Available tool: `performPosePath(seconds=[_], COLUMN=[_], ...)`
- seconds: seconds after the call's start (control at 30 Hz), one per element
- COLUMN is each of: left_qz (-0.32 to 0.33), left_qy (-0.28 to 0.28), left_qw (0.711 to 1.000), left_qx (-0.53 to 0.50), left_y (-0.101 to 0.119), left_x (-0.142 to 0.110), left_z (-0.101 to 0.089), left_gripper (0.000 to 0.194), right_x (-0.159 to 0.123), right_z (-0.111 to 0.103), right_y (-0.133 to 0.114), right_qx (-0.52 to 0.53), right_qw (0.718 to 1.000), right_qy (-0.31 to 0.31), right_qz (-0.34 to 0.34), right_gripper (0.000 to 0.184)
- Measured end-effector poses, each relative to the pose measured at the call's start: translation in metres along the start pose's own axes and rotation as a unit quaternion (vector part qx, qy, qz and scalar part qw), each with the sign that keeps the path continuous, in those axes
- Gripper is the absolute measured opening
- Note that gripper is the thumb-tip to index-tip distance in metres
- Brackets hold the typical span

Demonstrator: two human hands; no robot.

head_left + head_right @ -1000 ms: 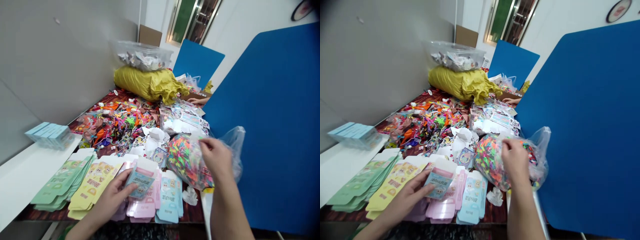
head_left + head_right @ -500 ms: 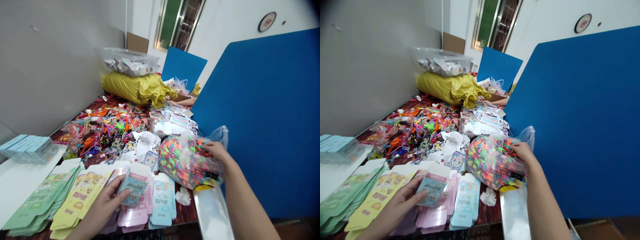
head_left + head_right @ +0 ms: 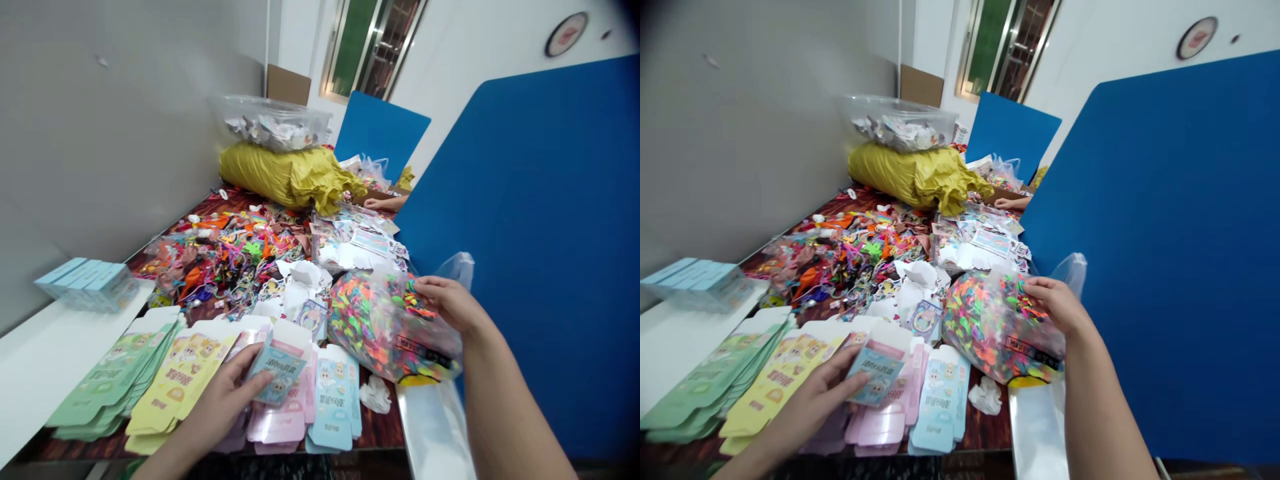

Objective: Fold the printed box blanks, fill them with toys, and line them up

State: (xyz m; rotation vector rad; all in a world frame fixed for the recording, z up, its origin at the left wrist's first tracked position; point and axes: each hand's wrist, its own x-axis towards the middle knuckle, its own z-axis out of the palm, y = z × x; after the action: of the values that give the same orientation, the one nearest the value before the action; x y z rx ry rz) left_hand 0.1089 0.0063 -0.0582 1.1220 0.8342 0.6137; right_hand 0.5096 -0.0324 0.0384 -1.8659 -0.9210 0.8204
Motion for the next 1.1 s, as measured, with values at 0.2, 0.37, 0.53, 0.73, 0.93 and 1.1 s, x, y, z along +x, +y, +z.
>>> performPosePath(seconds=[0.2,0.37,0.53,0.73,0.93,1.1], left_qz=[0.045,0.068,0.084,0.038,0.051,0.060], left_qy=[-0.025,-0.017,0.013,0.038,0.031,0.021], left_qw=[0.999,0.997,0.996,0.997,0.995,0.995], left_qx=[0.007,0.024,0.001,-0.051,-0.080,-0.071], left_y=[-0.002,0.001,0.001,-0.002,-0.006,-0.001], left_x=[0.002,-0.002,-0.008,-0.012,-0.019,-0.028], left_z=[0.008,0.004,-0.009,-0.024,-0.037,-0.047], left_gripper=[0.040,0.039,0.037,0.043,0.037,0.029], right_x=[-0.045,-0.077,-0.082,-0.078,-0.027,0.022], right_z=[0.093,0.170,0.202,0.212,0.246,0.314], right_y=[-0.043,-0.062,-0.074,-0.086,-0.084,-0.065], right_qx=[-0.108,-0.273,-0.343,-0.285,-0.293,-0.415], right_qw=[0.969,0.875,0.832,0.854,0.895,0.841], right_qy=[-0.180,-0.273,-0.291,-0.288,-0.145,-0.137], right_qz=[-0.133,-0.293,-0.325,-0.326,-0.303,-0.319], right_gripper=[0.026,0.020,0.018,0.021,0.020,0.022])
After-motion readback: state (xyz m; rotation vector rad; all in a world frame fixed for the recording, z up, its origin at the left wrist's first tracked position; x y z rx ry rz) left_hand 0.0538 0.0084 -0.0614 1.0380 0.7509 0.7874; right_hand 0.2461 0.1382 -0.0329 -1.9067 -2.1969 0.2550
